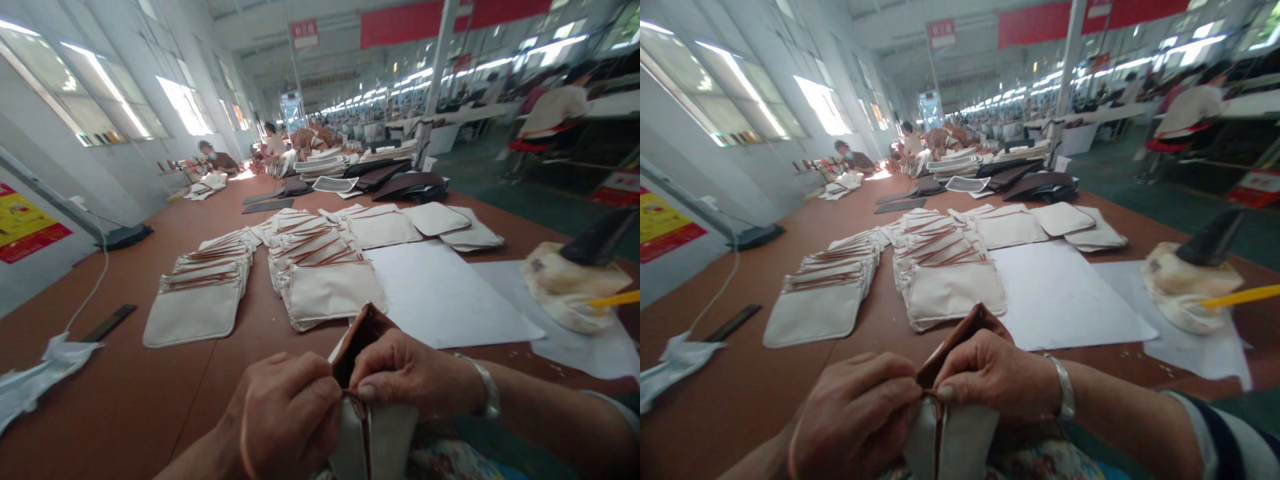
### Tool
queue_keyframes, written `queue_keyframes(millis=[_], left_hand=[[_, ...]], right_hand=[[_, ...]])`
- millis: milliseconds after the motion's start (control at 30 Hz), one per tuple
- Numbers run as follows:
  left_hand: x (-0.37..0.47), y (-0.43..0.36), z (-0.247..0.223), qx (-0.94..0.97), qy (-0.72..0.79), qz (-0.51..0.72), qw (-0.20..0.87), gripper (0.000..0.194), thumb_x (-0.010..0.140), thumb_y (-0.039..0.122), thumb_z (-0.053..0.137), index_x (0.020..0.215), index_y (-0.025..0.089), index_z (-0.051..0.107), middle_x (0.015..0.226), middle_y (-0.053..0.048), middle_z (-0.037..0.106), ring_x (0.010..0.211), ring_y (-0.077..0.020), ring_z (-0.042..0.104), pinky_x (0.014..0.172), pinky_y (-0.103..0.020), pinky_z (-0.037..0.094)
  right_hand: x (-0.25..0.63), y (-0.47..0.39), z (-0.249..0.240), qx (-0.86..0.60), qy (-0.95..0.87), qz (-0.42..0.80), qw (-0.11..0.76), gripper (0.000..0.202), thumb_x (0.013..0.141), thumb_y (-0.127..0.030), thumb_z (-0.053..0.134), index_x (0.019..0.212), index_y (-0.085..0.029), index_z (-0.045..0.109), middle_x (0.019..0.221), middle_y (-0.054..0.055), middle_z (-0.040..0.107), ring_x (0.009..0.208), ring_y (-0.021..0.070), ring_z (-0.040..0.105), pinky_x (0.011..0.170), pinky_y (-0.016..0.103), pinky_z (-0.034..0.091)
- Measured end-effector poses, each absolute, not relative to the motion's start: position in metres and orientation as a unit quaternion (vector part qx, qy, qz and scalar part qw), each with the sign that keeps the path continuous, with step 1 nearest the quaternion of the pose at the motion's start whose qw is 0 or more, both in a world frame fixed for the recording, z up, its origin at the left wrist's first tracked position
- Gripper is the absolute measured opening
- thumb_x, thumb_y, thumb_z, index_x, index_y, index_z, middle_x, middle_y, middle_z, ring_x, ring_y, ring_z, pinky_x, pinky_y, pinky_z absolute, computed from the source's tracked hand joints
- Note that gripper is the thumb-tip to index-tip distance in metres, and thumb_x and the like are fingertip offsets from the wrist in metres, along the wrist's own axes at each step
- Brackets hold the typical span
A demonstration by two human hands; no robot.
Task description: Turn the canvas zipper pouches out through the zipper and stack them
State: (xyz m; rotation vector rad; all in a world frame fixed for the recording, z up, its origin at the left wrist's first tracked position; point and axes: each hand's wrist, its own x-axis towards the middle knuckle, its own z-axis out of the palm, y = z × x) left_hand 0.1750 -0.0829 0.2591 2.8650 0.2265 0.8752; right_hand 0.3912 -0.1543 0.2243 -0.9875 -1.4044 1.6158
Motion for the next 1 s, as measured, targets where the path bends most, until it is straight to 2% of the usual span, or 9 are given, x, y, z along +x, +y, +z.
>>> queue_keyframes(millis=[67,200,367,433,533,667,800,900,1000], left_hand=[[0.176,-0.087,0.258,0.948,0.074,0.311,-0.001,0.020,0.084,0.009,0.054,0.078,0.019,0.070,0.065,-0.002,0.067,0.055,-0.0144,0.059,0.058,-0.028,0.040],[0.179,-0.093,0.251,0.941,0.096,0.321,-0.050,0.023,0.086,0.007,0.052,0.074,0.019,0.068,0.064,-0.001,0.065,0.055,-0.0153,0.059,0.059,-0.030,0.041],[0.183,-0.092,0.234,0.941,0.096,0.316,-0.069,0.028,0.086,0.008,0.044,0.064,0.021,0.056,0.057,0.000,0.052,0.046,-0.0162,0.043,0.051,-0.032,0.034],[0.184,-0.091,0.230,0.939,0.084,0.326,-0.068,0.028,0.085,0.008,0.042,0.063,0.021,0.052,0.056,-0.001,0.047,0.046,-0.0165,0.040,0.048,-0.032,0.032],[0.183,-0.090,0.229,0.928,0.055,0.355,-0.102,0.021,0.083,0.006,0.045,0.068,0.018,0.054,0.061,-0.003,0.051,0.051,-0.0166,0.048,0.052,-0.031,0.039],[0.172,-0.087,0.235,0.923,-0.021,0.357,-0.140,0.011,0.085,0.006,0.051,0.086,0.012,0.060,0.075,-0.009,0.061,0.067,-0.0202,0.060,0.064,-0.033,0.050],[0.162,-0.077,0.250,0.958,0.048,0.271,0.082,0.014,0.087,0.003,0.049,0.091,0.015,0.054,0.082,-0.007,0.060,0.075,-0.0176,0.060,0.068,-0.027,0.051],[0.166,-0.071,0.264,0.931,0.113,0.203,0.280,0.014,0.094,0.015,0.045,0.098,0.017,0.058,0.086,-0.004,0.059,0.073,-0.0137,0.058,0.065,-0.022,0.046],[0.179,-0.073,0.274,0.897,0.170,0.108,0.393,0.023,0.093,0.023,0.047,0.087,0.016,0.068,0.080,-0.003,0.061,0.072,-0.0138,0.058,0.064,-0.021,0.043]], right_hand=[[0.389,-0.154,0.222,-0.374,-0.528,0.653,0.393,0.039,0.085,-0.042,0.072,0.092,-0.004,0.074,0.075,0.005,0.061,0.061,0.0079,0.047,0.053,0.017,0.035],[0.387,-0.154,0.221,-0.370,-0.520,0.658,0.400,0.042,0.084,-0.044,0.073,0.091,-0.003,0.075,0.075,0.007,0.062,0.062,0.0092,0.048,0.053,0.018,0.036],[0.390,-0.153,0.223,-0.387,-0.552,0.636,0.376,0.043,0.085,-0.044,0.069,0.091,-0.001,0.074,0.071,0.005,0.060,0.060,0.0090,0.045,0.053,0.019,0.034],[0.391,-0.153,0.226,-0.393,-0.587,0.604,0.369,0.038,0.086,-0.040,0.068,0.091,-0.003,0.075,0.075,0.007,0.063,0.066,0.0114,0.051,0.059,0.020,0.039],[0.392,-0.153,0.232,-0.414,-0.639,0.541,0.358,0.031,0.086,-0.034,0.065,0.091,-0.005,0.076,0.085,0.010,0.069,0.079,0.0169,0.059,0.071,0.023,0.045],[0.393,-0.154,0.233,-0.458,-0.664,0.488,0.334,0.023,0.082,-0.025,0.063,0.089,-0.008,0.077,0.078,0.007,0.069,0.073,0.0153,0.059,0.063,0.020,0.045],[0.393,-0.155,0.228,-0.520,-0.628,0.487,0.313,0.021,0.076,-0.018,0.059,0.085,-0.011,0.077,0.068,0.002,0.066,0.060,0.0111,0.053,0.052,0.018,0.039],[0.392,-0.154,0.226,-0.514,-0.648,0.463,0.319,0.020,0.074,-0.017,0.059,0.082,-0.012,0.077,0.069,0.002,0.067,0.063,0.0123,0.055,0.053,0.018,0.040],[0.390,-0.153,0.228,-0.508,-0.666,0.444,0.317,0.019,0.075,-0.016,0.059,0.081,-0.012,0.077,0.072,0.003,0.069,0.067,0.0138,0.059,0.058,0.019,0.043]])
